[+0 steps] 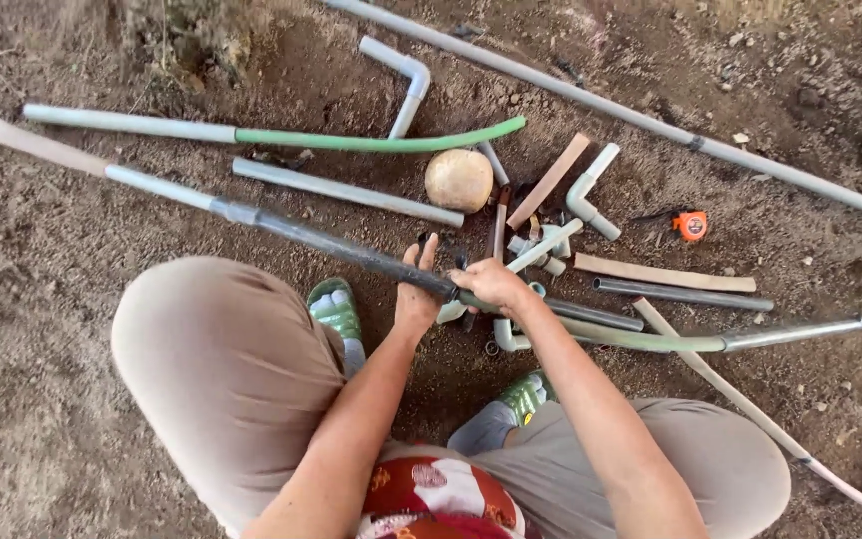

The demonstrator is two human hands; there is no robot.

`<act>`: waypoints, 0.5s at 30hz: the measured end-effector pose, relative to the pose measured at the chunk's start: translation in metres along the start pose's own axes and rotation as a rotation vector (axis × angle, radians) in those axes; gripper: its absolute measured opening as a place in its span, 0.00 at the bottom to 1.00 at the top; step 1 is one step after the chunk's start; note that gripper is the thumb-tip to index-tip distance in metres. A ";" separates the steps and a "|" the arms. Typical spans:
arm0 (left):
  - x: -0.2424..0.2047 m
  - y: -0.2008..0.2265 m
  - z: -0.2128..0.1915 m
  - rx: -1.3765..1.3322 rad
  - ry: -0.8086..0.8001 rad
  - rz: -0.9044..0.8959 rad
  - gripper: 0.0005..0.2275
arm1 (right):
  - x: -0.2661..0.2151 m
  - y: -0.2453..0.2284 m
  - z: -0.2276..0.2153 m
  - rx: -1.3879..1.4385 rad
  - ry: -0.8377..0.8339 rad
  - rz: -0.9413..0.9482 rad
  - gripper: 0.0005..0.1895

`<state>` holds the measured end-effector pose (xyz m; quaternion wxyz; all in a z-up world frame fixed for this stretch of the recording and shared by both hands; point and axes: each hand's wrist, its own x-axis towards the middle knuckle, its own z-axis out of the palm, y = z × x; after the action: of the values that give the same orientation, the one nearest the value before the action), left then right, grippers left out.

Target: A person sitting on the ground uses a hacksaw blade to saw a wooden stick and then applies electrical tape to a pipe.

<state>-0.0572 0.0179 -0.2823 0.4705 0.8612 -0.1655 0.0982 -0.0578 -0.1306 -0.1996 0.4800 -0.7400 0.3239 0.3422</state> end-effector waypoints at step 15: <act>-0.007 -0.026 0.044 -0.217 -0.322 -0.309 0.08 | -0.024 -0.019 -0.005 0.013 0.013 0.017 0.13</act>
<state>-0.0536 -0.0050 -0.3282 0.5373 0.8251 -0.1142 -0.1320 -0.0546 -0.1250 -0.1689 0.4799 -0.7363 0.3354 0.3393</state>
